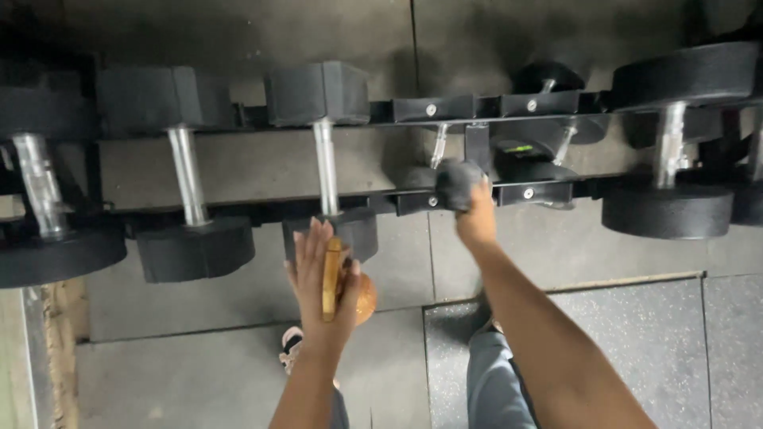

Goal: Cleaning dumbbells on a rack using a spray bottle and cloth.

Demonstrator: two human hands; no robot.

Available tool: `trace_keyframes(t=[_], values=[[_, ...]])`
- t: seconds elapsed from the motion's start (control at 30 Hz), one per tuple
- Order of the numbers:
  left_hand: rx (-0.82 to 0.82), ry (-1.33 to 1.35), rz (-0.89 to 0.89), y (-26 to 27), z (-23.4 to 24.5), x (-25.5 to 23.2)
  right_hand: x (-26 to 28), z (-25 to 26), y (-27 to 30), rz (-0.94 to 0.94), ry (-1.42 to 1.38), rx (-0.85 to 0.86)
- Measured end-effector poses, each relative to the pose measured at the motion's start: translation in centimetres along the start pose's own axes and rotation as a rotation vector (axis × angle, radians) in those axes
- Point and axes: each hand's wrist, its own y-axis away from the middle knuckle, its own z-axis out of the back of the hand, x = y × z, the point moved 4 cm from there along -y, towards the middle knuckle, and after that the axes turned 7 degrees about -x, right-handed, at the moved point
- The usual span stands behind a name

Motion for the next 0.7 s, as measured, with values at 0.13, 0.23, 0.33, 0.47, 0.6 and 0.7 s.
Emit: trace_keyframes(t=[0.13,0.23,0.33,0.47,0.6,0.7], values=[[-0.002,-0.022,0.045,-0.8,2.3,0.0,1.6,-9.1,3.8,0.377,0.053,-0.095],[-0.003,-0.019,0.023,-1.3,3.8,-0.6,11.1,-9.6,5.3,0.304,-0.127,0.041],[0.023,-0.005,0.055,-2.3,3.5,-0.2,10.9,-9.9,4.6,-0.59,-0.917,0.274],[-0.016,0.187,-0.052,-1.9,2.5,-0.4,9.2,-8.9,4.6,-0.652,-0.757,0.374],[-0.016,0.472,0.168,-1.3,1.1,1.0,7.7,-8.1,2.4,-0.621,-0.612,0.302],[-0.015,0.448,0.255,-2.0,2.4,-0.2,11.3,-3.2,-0.4,-0.604,-0.084,0.447]])
